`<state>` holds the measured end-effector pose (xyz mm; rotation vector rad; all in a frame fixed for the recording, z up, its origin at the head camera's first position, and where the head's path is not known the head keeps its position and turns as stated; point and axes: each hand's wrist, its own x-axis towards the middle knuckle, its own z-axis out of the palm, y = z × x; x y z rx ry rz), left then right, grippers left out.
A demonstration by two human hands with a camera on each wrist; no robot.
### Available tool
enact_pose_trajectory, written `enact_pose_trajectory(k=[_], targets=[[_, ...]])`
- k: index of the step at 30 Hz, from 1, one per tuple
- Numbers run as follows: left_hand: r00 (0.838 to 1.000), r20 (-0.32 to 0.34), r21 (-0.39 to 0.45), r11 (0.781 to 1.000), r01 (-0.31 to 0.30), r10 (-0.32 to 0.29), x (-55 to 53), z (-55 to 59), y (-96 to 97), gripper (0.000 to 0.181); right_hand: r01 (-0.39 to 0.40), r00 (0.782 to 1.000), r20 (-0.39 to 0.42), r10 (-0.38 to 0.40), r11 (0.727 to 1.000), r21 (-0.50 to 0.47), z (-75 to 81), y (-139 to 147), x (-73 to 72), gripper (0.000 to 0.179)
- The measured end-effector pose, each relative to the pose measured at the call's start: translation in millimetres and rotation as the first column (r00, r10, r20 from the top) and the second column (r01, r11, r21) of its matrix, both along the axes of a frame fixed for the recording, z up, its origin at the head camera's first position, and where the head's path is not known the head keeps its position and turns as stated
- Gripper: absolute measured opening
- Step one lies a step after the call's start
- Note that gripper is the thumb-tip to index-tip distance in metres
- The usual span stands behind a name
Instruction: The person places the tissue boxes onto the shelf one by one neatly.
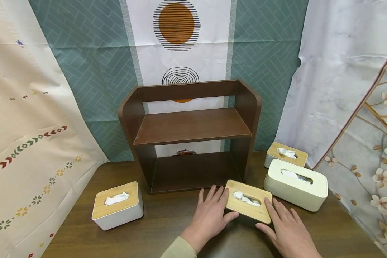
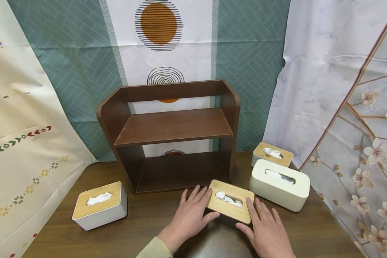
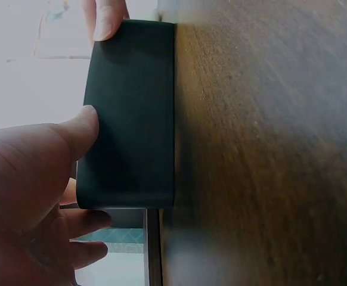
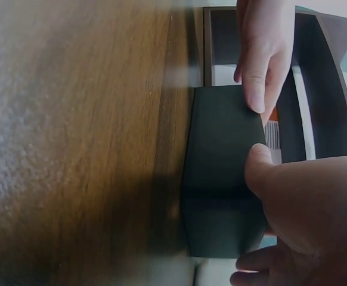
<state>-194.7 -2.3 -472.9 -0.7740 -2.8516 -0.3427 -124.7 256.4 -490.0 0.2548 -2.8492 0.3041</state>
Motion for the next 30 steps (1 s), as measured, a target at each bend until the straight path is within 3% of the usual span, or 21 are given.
enact_pose_trajectory(k=[9,21,30], targets=[[1.0,0.015,0.007,1.0,0.009,-0.009,0.4,-2.0,-0.5,0.082,0.001,1.0,0.009,0.0,1.0,-0.017,0.6,-3.0,-0.1,0.088],[1.0,-0.021,0.04,0.999,0.024,-0.023,0.0,-2.7,-0.3,0.082,-0.02,1.0,0.007,0.02,0.998,-0.067,-0.7,-6.4,-0.4,0.086],[0.997,-0.032,0.116,0.991,0.068,-0.064,-0.6,-4.0,-1.0,0.08,-0.002,0.999,0.045,0.008,0.992,-0.124,1.6,-8.0,-1.0,0.083]])
